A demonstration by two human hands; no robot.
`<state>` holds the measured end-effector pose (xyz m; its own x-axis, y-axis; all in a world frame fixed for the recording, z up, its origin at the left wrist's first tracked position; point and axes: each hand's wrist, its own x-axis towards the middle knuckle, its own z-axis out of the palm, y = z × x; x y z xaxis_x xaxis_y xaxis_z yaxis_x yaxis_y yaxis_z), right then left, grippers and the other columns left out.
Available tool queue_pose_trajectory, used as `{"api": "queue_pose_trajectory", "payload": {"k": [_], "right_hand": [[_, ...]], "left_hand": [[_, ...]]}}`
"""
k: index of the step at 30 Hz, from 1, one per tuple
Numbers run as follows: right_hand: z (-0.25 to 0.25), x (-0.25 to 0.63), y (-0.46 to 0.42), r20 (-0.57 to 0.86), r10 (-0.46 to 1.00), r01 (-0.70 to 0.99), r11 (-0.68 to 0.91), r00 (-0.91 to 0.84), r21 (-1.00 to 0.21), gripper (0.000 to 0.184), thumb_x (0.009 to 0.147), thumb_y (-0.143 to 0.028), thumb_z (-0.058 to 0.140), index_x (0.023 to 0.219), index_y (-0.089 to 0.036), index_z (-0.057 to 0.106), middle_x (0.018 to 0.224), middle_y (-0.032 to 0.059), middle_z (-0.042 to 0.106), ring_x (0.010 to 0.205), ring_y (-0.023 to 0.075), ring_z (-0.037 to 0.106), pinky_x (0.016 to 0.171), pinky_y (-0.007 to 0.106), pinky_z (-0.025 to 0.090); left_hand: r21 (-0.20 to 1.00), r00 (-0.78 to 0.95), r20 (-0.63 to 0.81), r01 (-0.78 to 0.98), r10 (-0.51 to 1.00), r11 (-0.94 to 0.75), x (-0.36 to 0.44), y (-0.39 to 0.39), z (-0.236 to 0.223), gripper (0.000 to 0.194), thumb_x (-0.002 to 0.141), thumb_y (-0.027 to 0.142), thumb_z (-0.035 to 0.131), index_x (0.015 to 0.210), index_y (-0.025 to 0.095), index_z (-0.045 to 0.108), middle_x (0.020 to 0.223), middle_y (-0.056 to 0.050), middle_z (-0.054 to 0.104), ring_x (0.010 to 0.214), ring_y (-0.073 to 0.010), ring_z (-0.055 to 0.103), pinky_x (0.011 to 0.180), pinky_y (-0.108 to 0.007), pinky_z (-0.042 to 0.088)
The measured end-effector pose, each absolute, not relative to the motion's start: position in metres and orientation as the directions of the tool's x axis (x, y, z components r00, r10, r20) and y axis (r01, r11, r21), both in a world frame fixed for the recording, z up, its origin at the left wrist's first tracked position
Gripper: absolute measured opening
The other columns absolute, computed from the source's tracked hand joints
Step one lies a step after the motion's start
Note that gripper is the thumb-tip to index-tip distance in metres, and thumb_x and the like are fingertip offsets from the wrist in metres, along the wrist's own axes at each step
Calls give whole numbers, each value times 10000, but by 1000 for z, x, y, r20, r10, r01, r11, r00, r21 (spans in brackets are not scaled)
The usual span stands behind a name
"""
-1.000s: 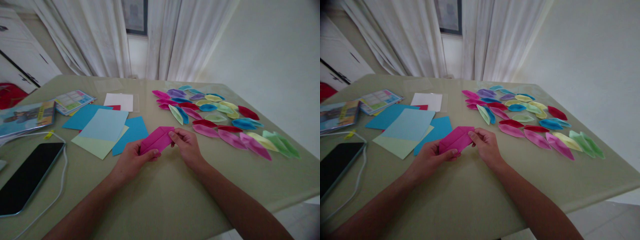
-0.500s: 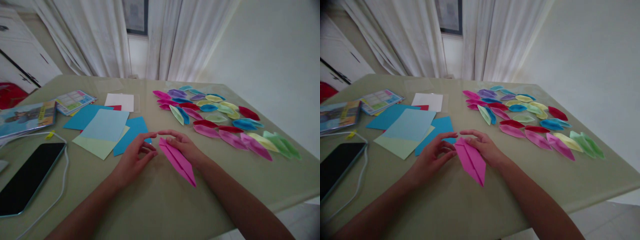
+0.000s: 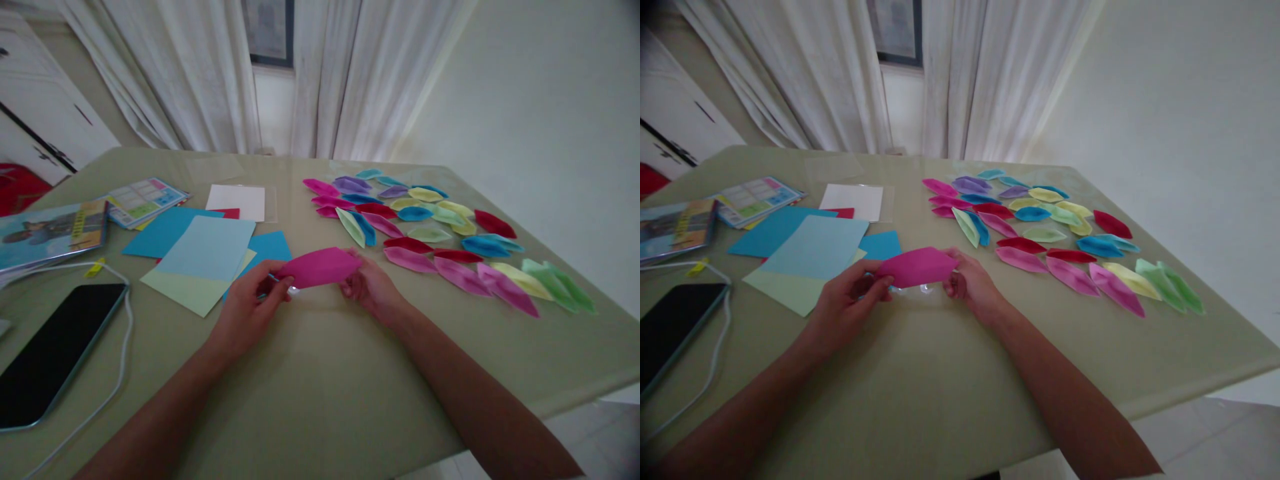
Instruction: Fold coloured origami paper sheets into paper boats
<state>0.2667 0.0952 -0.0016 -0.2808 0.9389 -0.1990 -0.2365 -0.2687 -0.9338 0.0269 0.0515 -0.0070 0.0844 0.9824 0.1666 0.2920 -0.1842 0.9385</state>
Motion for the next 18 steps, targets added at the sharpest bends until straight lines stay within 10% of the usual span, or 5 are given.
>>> {"api": "queue_pose_trajectory", "payload": {"k": [18], "right_hand": [[-4,272,99,220,957,-112,202,-189,-973,301,836,-426,883,922,-237,665,1064,42,771,959,187,738,852,346,623]], "left_hand": [[977,16,147,154,989,-148,22,57,1,302,927,477,773,1092,228,819,1092,-71,840,971,-250,793,907,-375,638]]}}
